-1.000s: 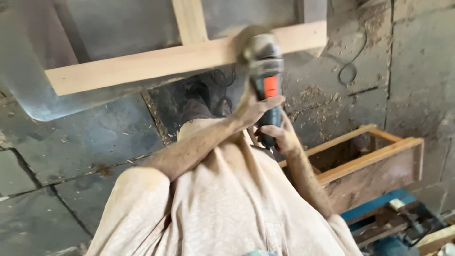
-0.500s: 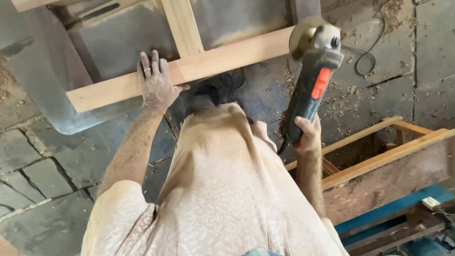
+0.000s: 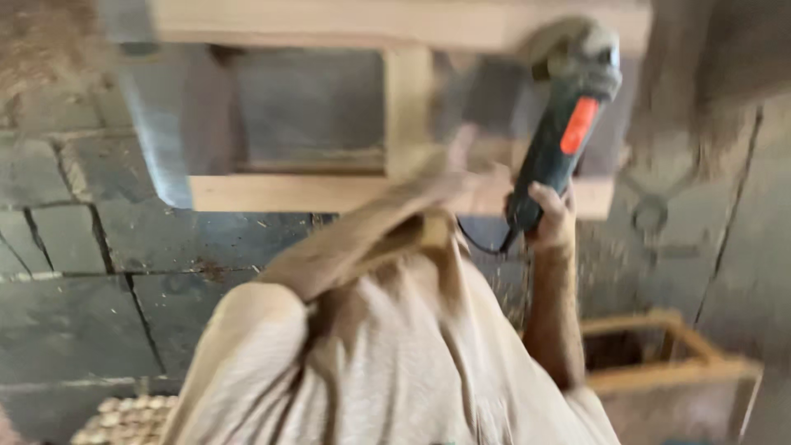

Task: The person uses an angle grinder with a sanding disc to smooth the surface of a wooden frame resting on a workbench. They move the tool back and forth along the frame's edges and flat surfaces, generating wood dust.

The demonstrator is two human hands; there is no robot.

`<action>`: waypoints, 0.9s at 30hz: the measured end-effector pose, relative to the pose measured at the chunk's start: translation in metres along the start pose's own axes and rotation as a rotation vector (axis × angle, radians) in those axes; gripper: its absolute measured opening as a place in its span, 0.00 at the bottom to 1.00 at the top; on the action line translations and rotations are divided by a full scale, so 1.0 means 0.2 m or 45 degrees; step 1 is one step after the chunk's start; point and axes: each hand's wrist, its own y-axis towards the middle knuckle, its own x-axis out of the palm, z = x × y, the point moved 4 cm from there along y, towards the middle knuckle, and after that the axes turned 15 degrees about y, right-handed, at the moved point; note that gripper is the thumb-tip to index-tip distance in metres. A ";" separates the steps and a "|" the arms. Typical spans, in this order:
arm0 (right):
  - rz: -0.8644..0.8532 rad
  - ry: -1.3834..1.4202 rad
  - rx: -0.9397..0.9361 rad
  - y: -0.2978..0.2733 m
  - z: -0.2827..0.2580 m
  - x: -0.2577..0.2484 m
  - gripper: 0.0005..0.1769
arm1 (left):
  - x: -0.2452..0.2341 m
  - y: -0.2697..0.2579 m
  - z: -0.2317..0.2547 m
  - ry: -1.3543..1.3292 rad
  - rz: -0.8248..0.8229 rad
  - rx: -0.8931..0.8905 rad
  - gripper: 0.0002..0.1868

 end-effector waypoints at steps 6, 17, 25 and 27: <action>-0.340 -0.096 0.200 0.21 0.28 0.39 0.25 | -0.23 0.16 0.16 -0.993 0.145 -0.256 0.43; -0.300 -0.174 0.607 0.37 0.72 0.72 0.38 | -0.86 -0.11 -0.07 -0.781 0.664 -0.371 0.32; -0.085 -0.070 0.501 0.28 0.30 0.26 0.37 | -0.26 0.21 0.13 -0.790 0.324 -0.310 0.34; -0.008 -0.048 0.428 0.28 0.17 0.12 0.35 | -0.07 0.32 0.22 -0.813 0.214 -0.272 0.33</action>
